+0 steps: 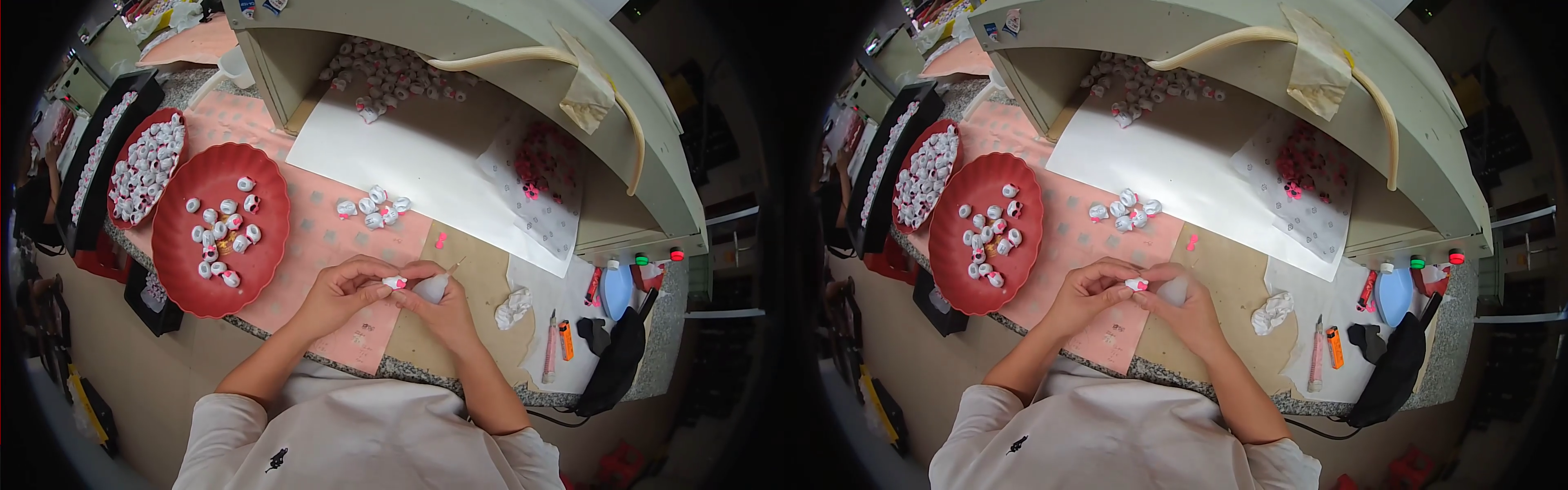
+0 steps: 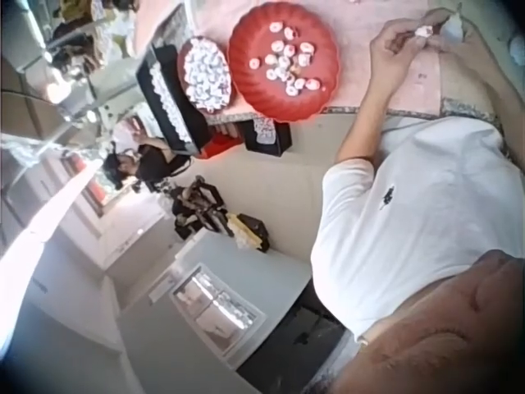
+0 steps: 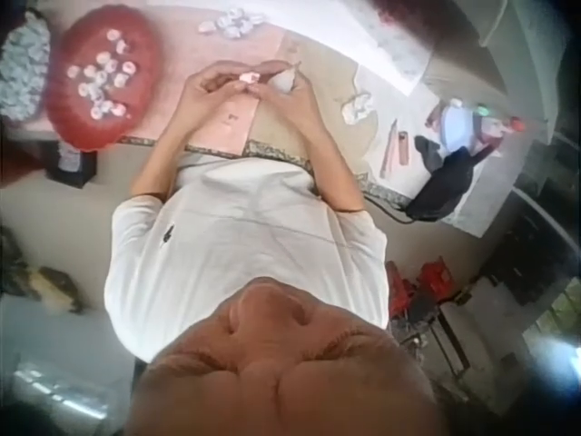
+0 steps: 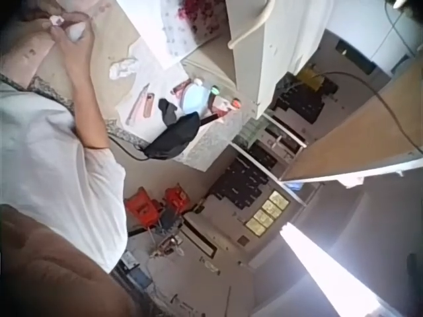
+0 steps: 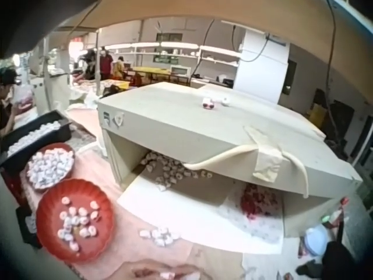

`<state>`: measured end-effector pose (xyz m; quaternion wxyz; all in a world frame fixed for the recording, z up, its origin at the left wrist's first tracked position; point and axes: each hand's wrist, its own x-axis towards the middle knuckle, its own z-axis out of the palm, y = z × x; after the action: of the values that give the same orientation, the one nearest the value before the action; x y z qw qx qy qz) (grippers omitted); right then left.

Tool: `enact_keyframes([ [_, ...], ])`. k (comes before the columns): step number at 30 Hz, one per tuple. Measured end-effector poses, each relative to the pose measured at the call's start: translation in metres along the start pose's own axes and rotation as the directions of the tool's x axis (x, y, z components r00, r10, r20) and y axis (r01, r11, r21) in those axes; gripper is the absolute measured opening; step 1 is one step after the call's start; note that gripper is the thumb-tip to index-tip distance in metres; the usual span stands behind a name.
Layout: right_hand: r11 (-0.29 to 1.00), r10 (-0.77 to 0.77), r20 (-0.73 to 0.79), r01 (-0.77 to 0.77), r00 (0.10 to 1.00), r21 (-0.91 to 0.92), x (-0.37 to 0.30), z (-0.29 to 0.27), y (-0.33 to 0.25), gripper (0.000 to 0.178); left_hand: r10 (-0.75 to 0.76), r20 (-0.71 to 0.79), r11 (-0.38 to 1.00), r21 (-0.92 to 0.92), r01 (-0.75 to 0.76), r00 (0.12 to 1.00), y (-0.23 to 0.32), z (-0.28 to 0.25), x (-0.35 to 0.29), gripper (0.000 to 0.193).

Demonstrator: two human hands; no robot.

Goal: Assembling small white and pink plastic toy components at a factory workstation.

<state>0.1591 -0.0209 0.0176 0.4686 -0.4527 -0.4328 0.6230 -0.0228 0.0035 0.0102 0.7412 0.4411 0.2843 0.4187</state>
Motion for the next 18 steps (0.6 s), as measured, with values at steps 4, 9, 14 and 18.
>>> enact_keyframes([
  [4, 0.989, -0.070, -0.004, 0.069, 0.998, -0.132, 0.0032, 0.0021, -0.0038, 0.023, -0.024, 0.007, 1.000, -0.003, 0.024, 1.000, -0.0012, -0.0031, 0.0040, 0.023],
  [9, 0.974, -0.087, -0.022, 0.080, 0.996, -0.214, 0.0042, 0.0025, 0.0010, 0.024, -0.051, 0.018, 0.998, -0.032, 0.052, 0.999, -0.0035, -0.0068, 0.0046, 0.023],
  [14, 0.992, -0.020, -0.004, 0.020, 1.000, -0.123, 0.0059, 0.0004, 0.0016, 0.024, -0.058, 0.033, 0.997, -0.056, 0.059, 0.998, -0.0035, -0.0073, 0.0058, 0.022],
  [18, 0.998, 0.061, -0.008, -0.061, 0.998, -0.008, 0.0083, -0.0005, 0.0019, 0.022, -0.041, 0.039, 0.998, -0.052, 0.043, 0.998, -0.0055, -0.0070, 0.0071, 0.020],
])
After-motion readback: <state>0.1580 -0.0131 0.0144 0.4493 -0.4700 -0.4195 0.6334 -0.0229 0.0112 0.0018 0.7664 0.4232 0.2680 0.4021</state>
